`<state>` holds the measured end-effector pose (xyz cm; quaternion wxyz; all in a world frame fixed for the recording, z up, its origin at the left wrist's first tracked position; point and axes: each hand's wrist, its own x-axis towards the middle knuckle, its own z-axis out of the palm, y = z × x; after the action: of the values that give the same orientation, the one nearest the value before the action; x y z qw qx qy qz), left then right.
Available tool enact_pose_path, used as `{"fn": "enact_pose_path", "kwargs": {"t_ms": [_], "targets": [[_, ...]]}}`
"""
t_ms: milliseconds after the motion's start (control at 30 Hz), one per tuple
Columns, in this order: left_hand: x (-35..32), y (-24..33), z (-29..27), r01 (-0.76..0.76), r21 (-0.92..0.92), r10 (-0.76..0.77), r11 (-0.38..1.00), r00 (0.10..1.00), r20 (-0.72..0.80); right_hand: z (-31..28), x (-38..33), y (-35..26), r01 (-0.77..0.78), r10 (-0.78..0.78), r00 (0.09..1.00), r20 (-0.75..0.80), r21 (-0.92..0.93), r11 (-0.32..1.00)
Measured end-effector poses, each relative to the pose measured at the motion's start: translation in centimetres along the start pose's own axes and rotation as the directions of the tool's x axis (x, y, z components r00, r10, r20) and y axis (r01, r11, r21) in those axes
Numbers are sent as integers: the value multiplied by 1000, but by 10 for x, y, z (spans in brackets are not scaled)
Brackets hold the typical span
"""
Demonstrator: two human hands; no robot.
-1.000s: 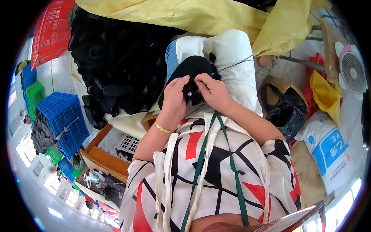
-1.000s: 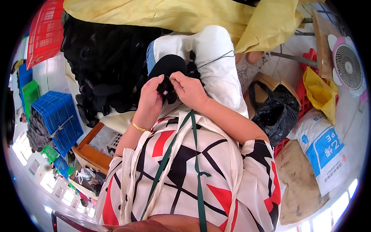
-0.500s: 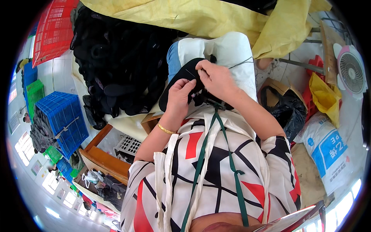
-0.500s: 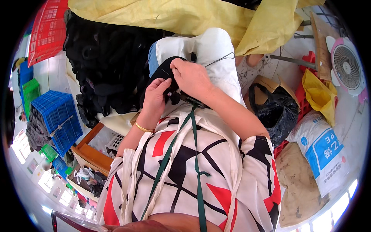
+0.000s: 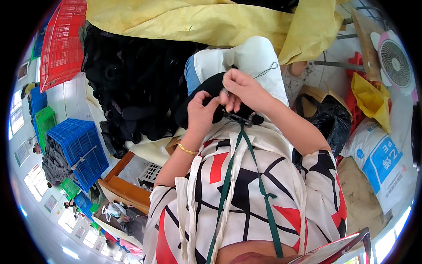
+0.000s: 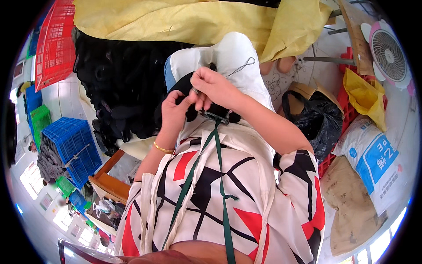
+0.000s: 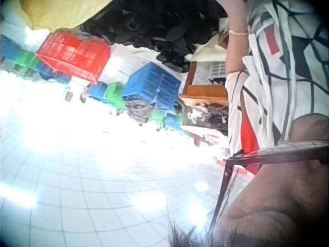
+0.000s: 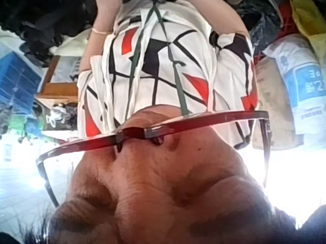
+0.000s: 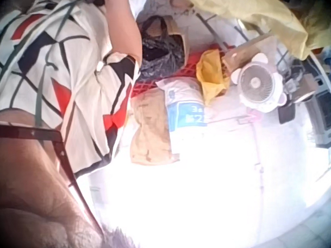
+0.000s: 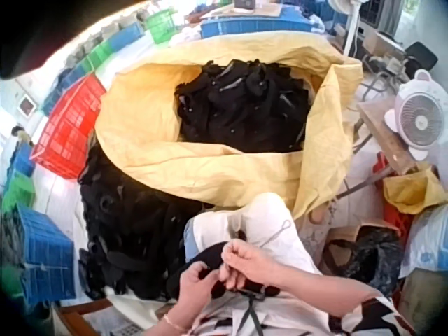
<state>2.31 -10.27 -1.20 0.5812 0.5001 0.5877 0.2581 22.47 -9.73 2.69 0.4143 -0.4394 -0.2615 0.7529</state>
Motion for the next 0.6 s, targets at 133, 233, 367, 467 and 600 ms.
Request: {"fn": "enact_pose_path", "kwargs": {"t_ms": [133, 233, 367, 467, 600], "targets": [[20, 41, -16, -389, 432, 337, 814, 921, 194, -70, -45, -30, 180, -120, 945, -304, 175, 968], [38, 67, -16, -473, 475, 326, 742, 874, 361, -192, -97, -60, 591, -241, 718, -653, 389, 706], [57, 85, 2, -599, 456, 216, 659, 730, 648, -309, -214, -81, 692, -450, -209, -868, -456, 559], [58, 72, 24, -576, 424, 20, 699, 608, 794, -284, -225, -76, 411, -529, -418, -739, -673, 615], [53, 61, 44, -682, 411, 179, 605, 619, 765, -228, -156, -21, 592, -603, 89, -793, -444, 672]]}}
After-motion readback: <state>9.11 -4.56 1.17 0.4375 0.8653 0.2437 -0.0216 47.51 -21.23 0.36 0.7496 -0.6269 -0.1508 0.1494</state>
